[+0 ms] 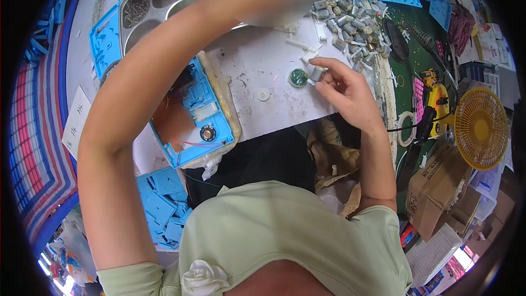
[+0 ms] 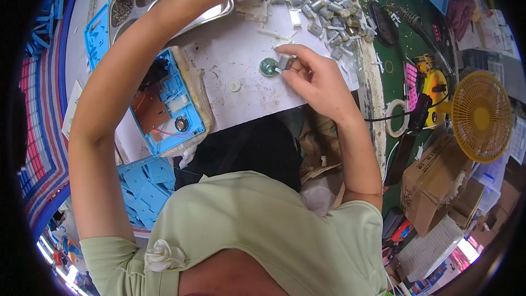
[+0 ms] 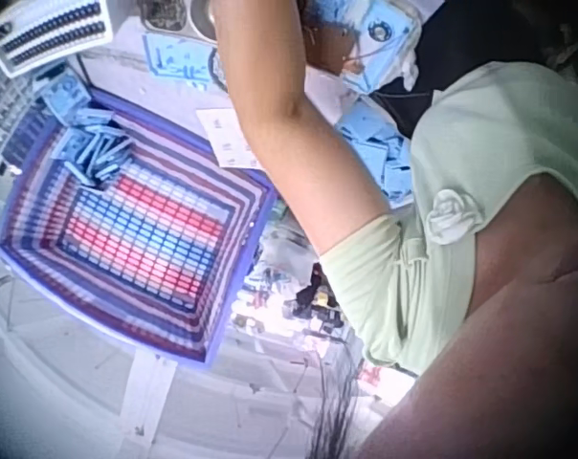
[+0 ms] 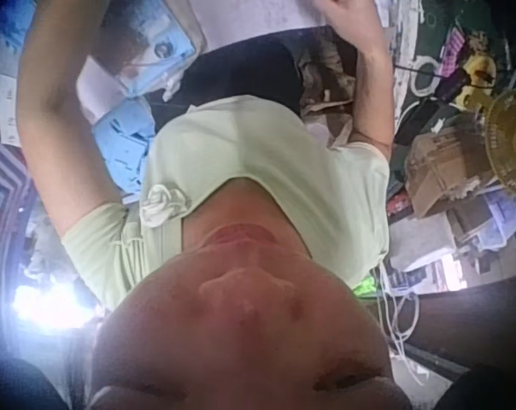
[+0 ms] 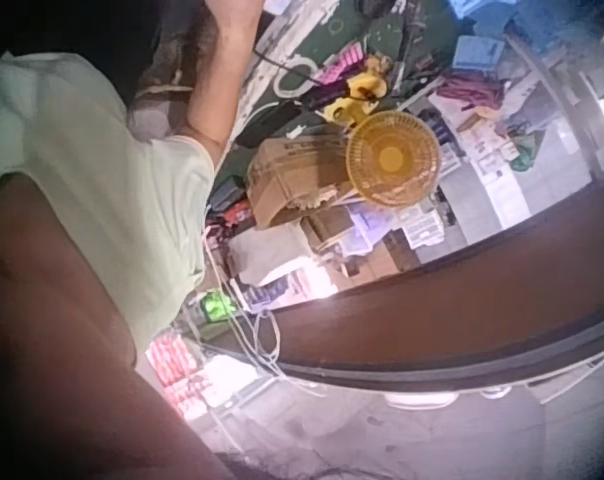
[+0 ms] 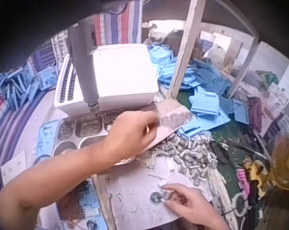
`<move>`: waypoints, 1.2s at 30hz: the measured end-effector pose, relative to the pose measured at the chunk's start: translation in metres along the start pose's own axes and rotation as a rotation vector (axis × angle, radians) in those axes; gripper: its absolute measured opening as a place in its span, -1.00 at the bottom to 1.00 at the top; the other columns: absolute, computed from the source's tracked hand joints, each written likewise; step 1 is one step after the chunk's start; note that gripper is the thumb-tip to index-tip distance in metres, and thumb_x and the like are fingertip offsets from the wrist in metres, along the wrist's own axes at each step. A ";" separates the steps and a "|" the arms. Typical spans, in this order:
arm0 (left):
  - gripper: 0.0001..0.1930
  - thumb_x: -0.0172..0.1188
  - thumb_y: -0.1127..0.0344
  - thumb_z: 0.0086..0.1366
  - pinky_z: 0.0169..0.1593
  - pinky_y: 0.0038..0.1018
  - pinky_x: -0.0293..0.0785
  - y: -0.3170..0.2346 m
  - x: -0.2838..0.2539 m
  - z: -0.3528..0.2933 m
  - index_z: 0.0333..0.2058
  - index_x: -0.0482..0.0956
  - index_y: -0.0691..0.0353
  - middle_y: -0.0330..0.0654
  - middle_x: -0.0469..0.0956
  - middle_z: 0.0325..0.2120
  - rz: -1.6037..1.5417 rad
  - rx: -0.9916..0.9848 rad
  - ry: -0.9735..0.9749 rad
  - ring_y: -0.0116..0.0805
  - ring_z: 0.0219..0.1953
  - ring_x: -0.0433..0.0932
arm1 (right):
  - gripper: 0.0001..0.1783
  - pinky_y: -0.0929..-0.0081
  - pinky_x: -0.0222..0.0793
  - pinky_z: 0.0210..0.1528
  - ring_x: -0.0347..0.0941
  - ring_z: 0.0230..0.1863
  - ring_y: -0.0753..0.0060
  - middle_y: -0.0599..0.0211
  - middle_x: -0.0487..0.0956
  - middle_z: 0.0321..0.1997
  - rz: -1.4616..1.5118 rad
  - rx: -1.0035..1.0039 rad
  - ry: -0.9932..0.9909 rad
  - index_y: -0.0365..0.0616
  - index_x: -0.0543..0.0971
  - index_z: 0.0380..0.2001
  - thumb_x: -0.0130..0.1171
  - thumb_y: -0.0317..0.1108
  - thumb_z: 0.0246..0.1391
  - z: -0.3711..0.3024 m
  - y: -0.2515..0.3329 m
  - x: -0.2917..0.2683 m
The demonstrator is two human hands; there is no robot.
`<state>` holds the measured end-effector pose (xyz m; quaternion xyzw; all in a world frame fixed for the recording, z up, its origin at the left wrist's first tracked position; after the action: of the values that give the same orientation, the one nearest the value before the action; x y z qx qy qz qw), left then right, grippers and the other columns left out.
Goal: Soldering and assembling internal components of a blue plastic electronic device casing.
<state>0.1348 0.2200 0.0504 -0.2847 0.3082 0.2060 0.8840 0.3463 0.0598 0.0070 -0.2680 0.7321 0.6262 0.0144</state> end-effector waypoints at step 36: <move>-0.64 0.33 0.63 0.26 -0.11 -0.48 0.65 -0.127 -0.110 -0.241 0.02 0.50 0.34 -0.13 0.63 -0.23 -0.572 -0.734 -0.031 -0.46 -0.24 0.65 | -0.46 0.69 0.31 -0.38 0.39 -0.47 0.70 0.54 0.47 -0.46 0.710 0.224 0.534 -0.30 0.48 0.26 0.26 -0.54 0.19 0.007 0.051 0.125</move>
<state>0.0201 -0.0485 0.0147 -0.6491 0.1106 0.0535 0.7507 0.2163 0.0231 0.0077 -0.1495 0.8197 0.4184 -0.3614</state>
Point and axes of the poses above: each hand's wrist, its own z-axis towards the middle knuckle, its own x-axis out of the palm, y = z × x, the point moved 2 cm from there along z, towards the middle knuckle
